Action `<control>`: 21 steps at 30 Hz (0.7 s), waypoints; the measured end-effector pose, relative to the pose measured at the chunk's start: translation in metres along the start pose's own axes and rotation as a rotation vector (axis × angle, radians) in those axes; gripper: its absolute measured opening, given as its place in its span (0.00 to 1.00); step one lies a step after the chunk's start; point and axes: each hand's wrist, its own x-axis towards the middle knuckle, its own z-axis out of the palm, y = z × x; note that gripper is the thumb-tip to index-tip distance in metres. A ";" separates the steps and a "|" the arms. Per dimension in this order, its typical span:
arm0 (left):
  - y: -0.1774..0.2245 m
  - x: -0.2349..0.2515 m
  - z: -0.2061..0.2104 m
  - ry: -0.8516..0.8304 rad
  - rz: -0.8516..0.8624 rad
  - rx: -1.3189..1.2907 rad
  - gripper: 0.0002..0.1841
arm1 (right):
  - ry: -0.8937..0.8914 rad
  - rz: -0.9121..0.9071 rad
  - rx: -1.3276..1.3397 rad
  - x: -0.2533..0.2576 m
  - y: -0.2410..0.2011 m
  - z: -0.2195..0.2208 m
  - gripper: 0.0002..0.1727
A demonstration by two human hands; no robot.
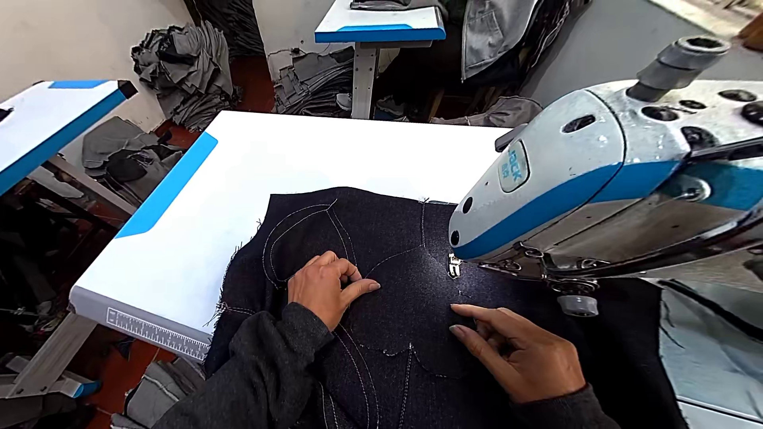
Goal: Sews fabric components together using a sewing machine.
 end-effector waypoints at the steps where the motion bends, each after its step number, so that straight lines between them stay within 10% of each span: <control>1: 0.000 0.000 0.000 0.001 0.000 0.003 0.18 | -0.001 0.002 -0.004 0.000 0.000 0.000 0.22; 11: -0.004 0.002 0.013 0.145 0.330 0.023 0.18 | 0.013 -0.206 -0.196 0.001 0.000 -0.001 0.20; 15: 0.027 0.004 0.018 -0.023 0.594 0.056 0.13 | -0.010 -0.243 -0.187 0.001 0.005 0.003 0.22; 21: 0.052 -0.007 0.038 -0.467 0.571 0.207 0.38 | -0.037 -0.258 -0.229 0.000 0.002 -0.001 0.23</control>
